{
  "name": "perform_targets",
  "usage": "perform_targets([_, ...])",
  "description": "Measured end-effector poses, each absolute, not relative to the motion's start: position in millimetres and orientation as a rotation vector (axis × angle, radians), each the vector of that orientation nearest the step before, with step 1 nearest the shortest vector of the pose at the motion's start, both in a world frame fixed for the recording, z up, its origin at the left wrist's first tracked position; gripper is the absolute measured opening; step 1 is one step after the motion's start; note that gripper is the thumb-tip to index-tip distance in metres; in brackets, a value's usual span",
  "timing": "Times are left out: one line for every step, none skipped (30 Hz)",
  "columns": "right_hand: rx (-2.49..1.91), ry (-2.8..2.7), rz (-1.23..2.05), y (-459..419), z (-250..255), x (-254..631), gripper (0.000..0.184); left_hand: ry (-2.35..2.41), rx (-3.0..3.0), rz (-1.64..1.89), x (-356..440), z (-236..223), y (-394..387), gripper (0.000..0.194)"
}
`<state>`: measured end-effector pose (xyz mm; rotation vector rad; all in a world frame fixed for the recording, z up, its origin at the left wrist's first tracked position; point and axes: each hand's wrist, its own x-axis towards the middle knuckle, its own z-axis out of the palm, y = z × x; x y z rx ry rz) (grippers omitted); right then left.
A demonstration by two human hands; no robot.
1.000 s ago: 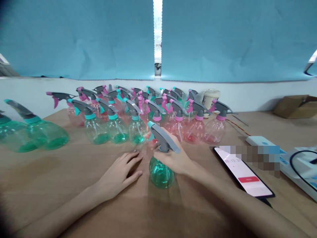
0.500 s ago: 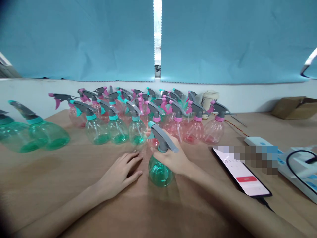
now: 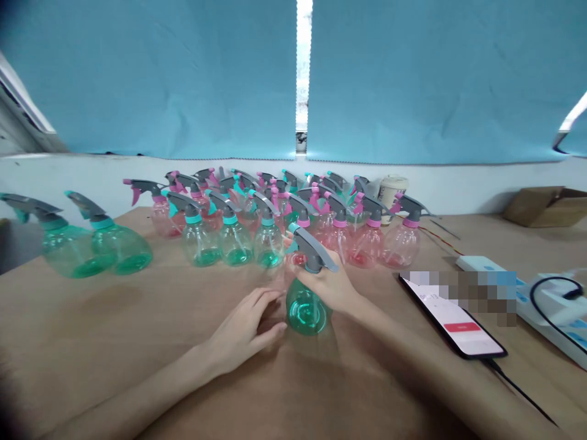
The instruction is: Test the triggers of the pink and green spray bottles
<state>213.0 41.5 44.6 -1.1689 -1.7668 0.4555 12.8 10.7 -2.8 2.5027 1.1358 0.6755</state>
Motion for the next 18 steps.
perform_targets([-1.147, -1.773, 0.494, 43, 43, 209, 0.027, 1.117, 2.475, 0.715, 13, -3, 8, 0.042])
perform_targets([-1.119, -1.782, 0.537, 44, 42, 205, 0.027, 1.102, 2.450, 0.753, 12, -3, 6, 0.045])
perform_targets([-1.091, -1.789, 0.574, 44, 41, 199, 0.027, 1.096, 2.429, 0.786, 11, -3, 4, 0.049])
perform_targets([-1.068, -1.793, 0.600, 44, 41, 193, 0.026, 1.101, 2.410, 0.812, 8, -3, 1, 0.054])
perform_targets([-1.050, -1.790, 0.621, 44, 41, 185, 0.024, 1.116, 2.393, 0.838, 5, -3, -1, 0.059])
perform_targets([-1.028, -1.785, 0.641, 42, 42, 176, 0.023, 1.142, 2.376, 0.866, 1, -3, -4, 0.064])
perform_targets([-0.998, -1.786, 0.661, 41, 43, 166, 0.022, 1.170, 2.360, 0.892, -5, -2, -8, 0.067])
perform_targets([-0.964, -1.796, 0.676, 39, 44, 155, 0.021, 1.199, 2.347, 0.920, -11, 0, -11, 0.070])
perform_targets([-0.916, -1.823, 0.687, 37, 46, 142, 0.021, 1.230, 2.336, 0.954, -18, 3, -15, 0.072])
perform_targets([-0.863, -1.857, 0.688, 35, 48, 129, 0.021, 1.262, 2.328, 0.987, -26, 7, -19, 0.073])
perform_targets([-0.815, -1.897, 0.688, 34, 49, 115, 0.023, 1.297, 2.323, 1.018, -34, 10, -24, 0.072])
perform_targets([-0.769, -1.928, 0.689, 32, 51, 101, 0.027, 1.346, 2.319, 1.058, -43, 14, -28, 0.069])
perform_targets([-0.725, -1.944, 0.678, 31, 52, 86, 0.031, 1.399, 2.314, 1.084, -53, 18, -32, 0.066])
perform_targets([-0.677, -1.960, 0.659, 31, 53, 72, 0.034, 1.461, 2.309, 1.115, -63, 21, -35, 0.063])
perform_targets([-0.634, -1.960, 0.631, 32, 54, 57, 0.035, 1.529, 2.307, 1.148, -74, 23, -38, 0.060])
perform_targets([-0.602, -1.944, 0.598, 33, 54, 44, 0.035, 1.591, 2.314, 1.173, -84, 24, -41, 0.057])
perform_targets([-0.574, -1.944, 0.578, 35, 55, 31, 0.035, 1.647, 2.335, 1.191, -94, 25, -43, 0.054])
perform_targets([-0.554, -1.944, 0.567, 37, 55, 19, 0.035, 1.699, 2.369, 1.205, -105, 26, -44, 0.050])
